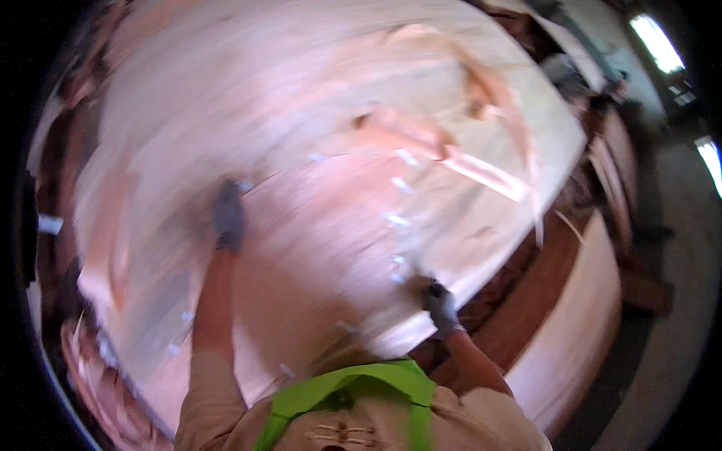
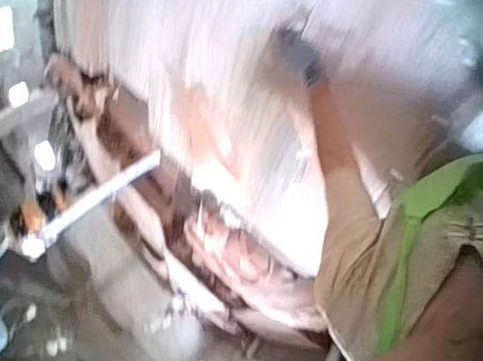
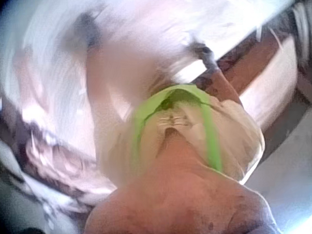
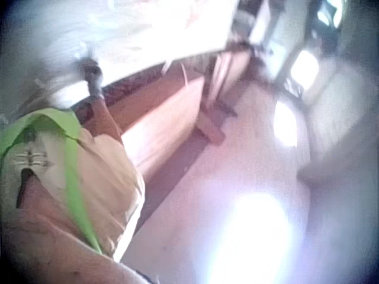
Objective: The person uses a small knife to trim and patch sections of wood veneer, applies tape to join pieces, and uses a ruler to measure and cut the material on a large work table.
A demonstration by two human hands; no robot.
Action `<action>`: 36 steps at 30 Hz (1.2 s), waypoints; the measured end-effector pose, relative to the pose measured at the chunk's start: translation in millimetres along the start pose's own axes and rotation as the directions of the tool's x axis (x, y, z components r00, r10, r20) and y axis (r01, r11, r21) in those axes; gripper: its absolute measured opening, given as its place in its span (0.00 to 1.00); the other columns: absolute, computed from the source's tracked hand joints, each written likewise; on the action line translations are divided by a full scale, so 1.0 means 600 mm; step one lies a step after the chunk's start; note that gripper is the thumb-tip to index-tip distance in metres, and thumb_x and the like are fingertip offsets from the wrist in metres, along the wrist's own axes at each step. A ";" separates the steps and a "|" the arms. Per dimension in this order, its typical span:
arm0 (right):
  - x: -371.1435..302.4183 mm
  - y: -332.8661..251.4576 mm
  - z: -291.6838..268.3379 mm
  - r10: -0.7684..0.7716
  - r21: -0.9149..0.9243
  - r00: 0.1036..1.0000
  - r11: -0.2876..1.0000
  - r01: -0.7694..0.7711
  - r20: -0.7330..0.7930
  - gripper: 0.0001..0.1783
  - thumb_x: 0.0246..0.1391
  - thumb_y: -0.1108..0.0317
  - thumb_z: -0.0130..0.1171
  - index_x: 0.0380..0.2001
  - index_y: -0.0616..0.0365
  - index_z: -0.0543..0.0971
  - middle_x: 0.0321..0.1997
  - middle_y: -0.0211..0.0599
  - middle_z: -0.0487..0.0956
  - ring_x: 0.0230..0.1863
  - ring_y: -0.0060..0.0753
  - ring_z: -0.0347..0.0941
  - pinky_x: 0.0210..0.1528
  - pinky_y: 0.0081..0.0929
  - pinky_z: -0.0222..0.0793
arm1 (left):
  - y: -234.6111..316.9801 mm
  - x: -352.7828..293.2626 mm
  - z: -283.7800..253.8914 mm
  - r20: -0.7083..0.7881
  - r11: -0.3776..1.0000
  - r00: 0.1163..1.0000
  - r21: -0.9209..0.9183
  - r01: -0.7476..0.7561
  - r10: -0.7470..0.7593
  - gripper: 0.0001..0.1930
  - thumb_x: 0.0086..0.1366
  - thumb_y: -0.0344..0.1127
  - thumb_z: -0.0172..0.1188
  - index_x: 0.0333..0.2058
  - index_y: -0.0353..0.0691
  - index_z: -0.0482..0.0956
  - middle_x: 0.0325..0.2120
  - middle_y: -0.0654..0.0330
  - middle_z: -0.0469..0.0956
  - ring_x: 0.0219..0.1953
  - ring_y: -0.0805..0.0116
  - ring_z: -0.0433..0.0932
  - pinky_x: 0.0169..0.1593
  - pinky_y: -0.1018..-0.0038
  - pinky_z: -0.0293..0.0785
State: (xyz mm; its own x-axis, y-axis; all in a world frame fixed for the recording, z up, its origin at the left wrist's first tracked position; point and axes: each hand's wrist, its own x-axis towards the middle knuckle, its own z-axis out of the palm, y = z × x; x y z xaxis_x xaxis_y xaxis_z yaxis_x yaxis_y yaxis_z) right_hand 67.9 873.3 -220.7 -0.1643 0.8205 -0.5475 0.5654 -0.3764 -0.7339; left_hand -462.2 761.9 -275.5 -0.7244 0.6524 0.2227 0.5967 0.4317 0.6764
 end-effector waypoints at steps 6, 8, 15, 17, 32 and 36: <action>0.032 -0.023 0.042 -0.171 0.044 0.967 0.985 0.166 0.191 0.07 0.56 0.68 0.55 0.33 0.61 0.77 0.21 0.26 0.73 0.18 0.16 0.65 0.20 0.19 0.61 | 0.087 -0.025 0.010 -0.096 0.824 0.994 0.560 0.090 -0.044 0.27 0.54 0.38 0.57 0.55 0.47 0.68 0.59 0.56 0.62 0.59 0.56 0.62 0.53 0.55 0.64; 0.050 -0.054 0.069 -0.280 0.040 0.922 0.959 0.279 0.269 0.07 0.57 0.69 0.54 0.35 0.61 0.76 0.22 0.26 0.73 0.19 0.16 0.65 0.21 0.19 0.61 | 0.101 -0.037 0.010 -0.058 0.801 0.997 0.594 0.073 -0.048 0.26 0.54 0.37 0.57 0.54 0.48 0.69 0.60 0.56 0.61 0.61 0.54 0.60 0.56 0.55 0.61; 0.079 -0.178 0.179 -0.451 0.033 0.738 0.862 0.505 0.502 0.14 0.55 0.70 0.55 0.45 0.60 0.73 0.26 0.34 0.75 0.24 0.25 0.70 0.27 0.25 0.67 | 0.102 -0.030 0.022 -0.075 0.837 0.997 0.544 0.065 -0.029 0.19 0.51 0.33 0.57 0.44 0.47 0.77 0.61 0.54 0.59 0.63 0.51 0.57 0.62 0.53 0.53; 0.096 -0.212 0.212 -0.520 -0.057 0.685 0.774 0.630 0.510 0.14 0.55 0.70 0.55 0.45 0.60 0.72 0.29 0.41 0.77 0.26 0.36 0.73 0.30 0.31 0.68 | 0.094 -0.041 0.027 -0.047 0.851 0.999 0.525 0.011 0.016 0.16 0.51 0.33 0.58 0.41 0.46 0.78 0.60 0.53 0.60 0.63 0.51 0.57 0.62 0.53 0.52; 0.248 -0.468 0.469 -0.533 -0.433 0.281 -0.184 0.882 0.798 0.07 0.51 0.66 0.52 0.32 0.50 0.78 0.36 0.44 0.77 0.36 0.48 0.77 0.36 0.43 0.72 | 0.094 -0.056 0.044 -0.153 0.897 0.986 0.442 0.003 0.072 0.10 0.50 0.34 0.57 0.33 0.55 0.80 0.36 0.62 0.71 0.48 0.57 0.68 0.48 0.56 0.62; 0.277 -0.477 0.479 -0.507 -0.377 0.176 -0.327 0.866 0.844 0.08 0.51 0.63 0.54 0.35 0.44 0.79 0.35 0.36 0.76 0.35 0.45 0.76 0.37 0.41 0.71 | 0.101 -0.055 0.038 -0.155 0.908 0.987 0.418 0.018 0.052 0.14 0.46 0.30 0.57 0.33 0.56 0.81 0.36 0.63 0.73 0.46 0.56 0.69 0.44 0.58 0.63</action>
State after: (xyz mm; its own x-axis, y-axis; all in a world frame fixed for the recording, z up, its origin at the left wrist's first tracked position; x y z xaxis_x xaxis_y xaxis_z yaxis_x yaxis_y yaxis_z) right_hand -353.4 993.5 -217.3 -0.9976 -0.0281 -0.0638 -0.0228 0.9963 -0.0825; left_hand -394.4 780.8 -257.6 -0.7372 0.5696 0.3634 0.6733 0.6641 0.3250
